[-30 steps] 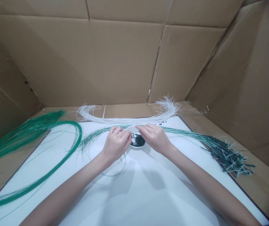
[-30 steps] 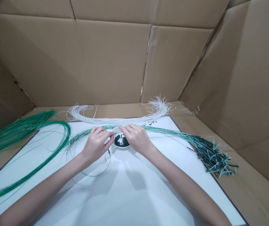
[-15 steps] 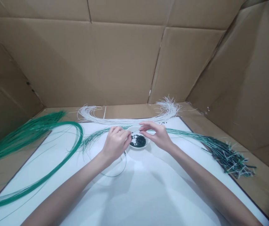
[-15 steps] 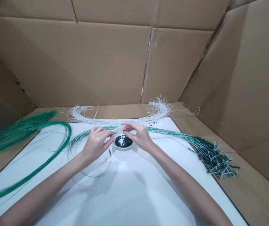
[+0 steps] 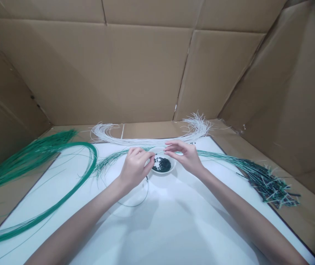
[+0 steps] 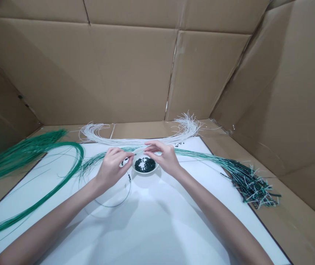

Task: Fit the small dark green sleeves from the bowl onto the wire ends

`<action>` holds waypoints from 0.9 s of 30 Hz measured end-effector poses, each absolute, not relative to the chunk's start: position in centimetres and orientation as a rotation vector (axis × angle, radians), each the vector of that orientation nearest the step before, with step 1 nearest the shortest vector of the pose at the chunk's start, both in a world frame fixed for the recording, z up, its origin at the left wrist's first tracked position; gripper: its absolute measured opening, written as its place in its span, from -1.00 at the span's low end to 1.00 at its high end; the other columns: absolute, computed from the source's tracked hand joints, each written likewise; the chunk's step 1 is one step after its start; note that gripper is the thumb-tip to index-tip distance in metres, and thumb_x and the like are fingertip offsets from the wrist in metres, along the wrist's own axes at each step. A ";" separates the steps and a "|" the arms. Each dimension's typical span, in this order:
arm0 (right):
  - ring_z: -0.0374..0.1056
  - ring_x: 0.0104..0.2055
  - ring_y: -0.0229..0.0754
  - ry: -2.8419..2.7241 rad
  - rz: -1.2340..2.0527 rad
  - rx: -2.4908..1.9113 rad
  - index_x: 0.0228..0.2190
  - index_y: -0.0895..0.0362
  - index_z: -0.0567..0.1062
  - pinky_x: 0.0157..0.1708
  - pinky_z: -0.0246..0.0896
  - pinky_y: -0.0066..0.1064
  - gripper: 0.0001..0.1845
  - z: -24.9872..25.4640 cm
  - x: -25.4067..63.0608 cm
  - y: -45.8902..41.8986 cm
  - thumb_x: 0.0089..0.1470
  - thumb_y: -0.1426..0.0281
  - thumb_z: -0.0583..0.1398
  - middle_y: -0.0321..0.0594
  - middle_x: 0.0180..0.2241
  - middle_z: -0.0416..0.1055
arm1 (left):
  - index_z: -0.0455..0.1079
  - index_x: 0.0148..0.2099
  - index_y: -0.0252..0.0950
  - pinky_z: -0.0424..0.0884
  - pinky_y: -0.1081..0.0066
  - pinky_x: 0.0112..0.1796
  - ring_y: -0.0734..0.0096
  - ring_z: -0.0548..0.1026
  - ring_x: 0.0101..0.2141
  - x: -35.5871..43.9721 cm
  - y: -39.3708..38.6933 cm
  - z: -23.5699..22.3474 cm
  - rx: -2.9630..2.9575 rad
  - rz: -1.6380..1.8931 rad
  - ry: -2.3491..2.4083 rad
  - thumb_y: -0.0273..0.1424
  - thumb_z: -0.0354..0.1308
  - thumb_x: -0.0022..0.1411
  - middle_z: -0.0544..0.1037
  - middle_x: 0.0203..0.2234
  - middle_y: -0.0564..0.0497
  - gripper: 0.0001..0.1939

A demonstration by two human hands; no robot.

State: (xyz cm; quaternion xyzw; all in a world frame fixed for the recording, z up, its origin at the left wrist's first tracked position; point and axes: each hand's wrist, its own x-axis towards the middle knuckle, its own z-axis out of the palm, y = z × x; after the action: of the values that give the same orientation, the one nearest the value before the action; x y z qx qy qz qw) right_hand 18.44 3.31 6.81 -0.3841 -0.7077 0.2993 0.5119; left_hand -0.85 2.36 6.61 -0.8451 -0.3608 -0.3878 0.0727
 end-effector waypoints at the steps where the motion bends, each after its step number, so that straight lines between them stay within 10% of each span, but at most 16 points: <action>1: 0.42 -0.32 -0.18 -1.699 0.744 -0.913 -0.29 0.15 0.42 -0.22 0.34 -0.29 -0.71 6.8 18.5 3.3 -0.16 0.38 0.24 -0.19 -0.41 0.48 | 0.37 -0.34 -0.29 0.18 0.37 -0.30 0.45 0.35 -0.45 -0.8 2.4 6.6 -2.542 -1.166 -1.085 -0.46 -0.01 0.15 0.48 -0.56 0.07 -0.87; 27: 0.44 -0.39 -0.19 -1.356 1.111 -0.856 -0.41 0.15 0.46 -0.29 0.39 -0.29 -0.72 7.4 18.0 3.1 -0.30 0.42 0.31 -0.23 -0.45 0.51 | 0.37 -0.35 -0.28 0.22 0.37 -0.30 0.46 0.35 -0.45 -0.8 2.2 6.9 -2.535 -1.309 -1.091 -0.46 0.01 0.13 0.50 -0.52 0.06 -0.89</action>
State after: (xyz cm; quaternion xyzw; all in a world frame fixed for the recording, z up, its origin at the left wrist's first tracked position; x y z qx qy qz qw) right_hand 17.96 3.12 7.40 -0.3632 -0.5756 0.4714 0.5609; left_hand -0.76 2.24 6.87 -0.8291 -0.3568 -0.4282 0.0436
